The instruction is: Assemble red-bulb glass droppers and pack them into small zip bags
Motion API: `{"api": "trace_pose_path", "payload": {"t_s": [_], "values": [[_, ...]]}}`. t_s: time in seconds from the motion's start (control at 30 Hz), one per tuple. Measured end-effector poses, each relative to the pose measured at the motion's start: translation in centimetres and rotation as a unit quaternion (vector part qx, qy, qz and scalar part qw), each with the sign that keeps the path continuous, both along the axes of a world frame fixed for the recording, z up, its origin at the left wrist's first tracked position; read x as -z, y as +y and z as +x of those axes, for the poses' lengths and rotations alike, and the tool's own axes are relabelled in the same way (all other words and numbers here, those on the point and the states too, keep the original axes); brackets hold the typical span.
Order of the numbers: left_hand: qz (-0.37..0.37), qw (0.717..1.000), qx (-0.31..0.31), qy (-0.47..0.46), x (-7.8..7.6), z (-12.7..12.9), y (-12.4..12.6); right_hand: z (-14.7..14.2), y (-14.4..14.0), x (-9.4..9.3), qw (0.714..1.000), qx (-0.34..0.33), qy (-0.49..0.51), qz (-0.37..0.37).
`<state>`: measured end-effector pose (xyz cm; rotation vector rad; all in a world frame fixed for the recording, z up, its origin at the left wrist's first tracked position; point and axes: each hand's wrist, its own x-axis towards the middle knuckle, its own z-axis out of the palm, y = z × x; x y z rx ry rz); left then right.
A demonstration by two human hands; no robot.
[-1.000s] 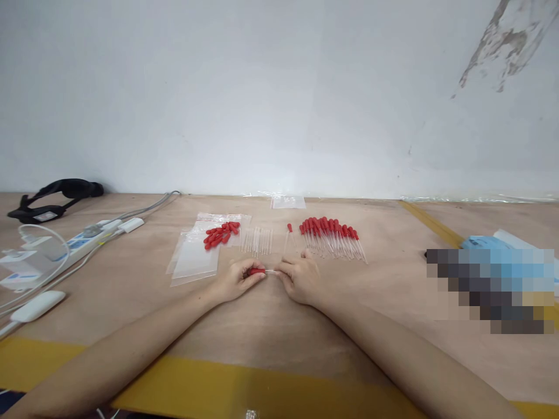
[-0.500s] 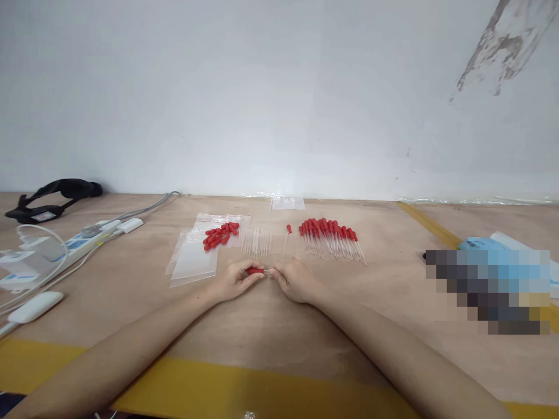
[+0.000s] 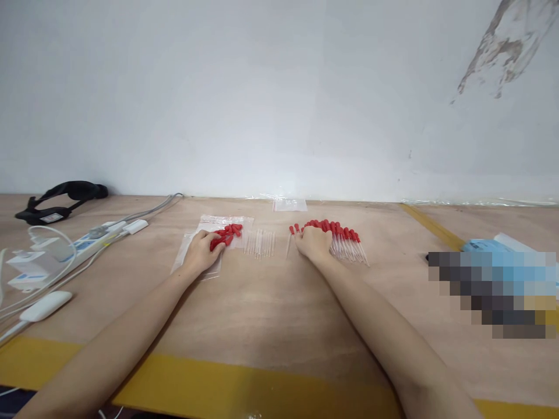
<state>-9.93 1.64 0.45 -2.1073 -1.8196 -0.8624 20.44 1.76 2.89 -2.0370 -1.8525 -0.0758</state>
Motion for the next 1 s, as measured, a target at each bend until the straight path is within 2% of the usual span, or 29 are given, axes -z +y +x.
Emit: {"api": "trace_pose_path", "payload": {"t_s": [0.2, 0.37, 0.57, 0.77, 0.87, 1.0], "values": [[-0.014, 0.999, -0.004, -0.030, 0.2, 0.0, 0.3, -0.5, 0.9, 1.2, 0.998, 0.034, -0.052, -0.029], [-0.013, 0.999, -0.026, -0.015, 0.2, 0.1, 0.2, -1.6, 0.4, 1.2, 0.997, -0.003, -0.074, 0.009], [-0.008, 0.999, -0.053, 0.001, 0.0, 0.3, 0.0, -3.7, 0.4, 1.4, 0.996, -0.020, -0.072, -0.044], [-0.025, 0.997, -0.071, -0.003, -0.4, 0.2, 0.1, -4.3, 0.7, 1.4, 0.995, -0.017, -0.062, -0.074], [-0.026, 0.996, -0.080, -0.043, -0.6, 0.2, 0.1, -4.2, -0.2, 1.2, 0.996, -0.031, -0.067, -0.055], [0.002, 0.990, -0.096, -0.104, -0.8, 0.3, 0.1, -3.0, -2.3, 0.9, 0.995, -0.061, -0.078, 0.024]]}}
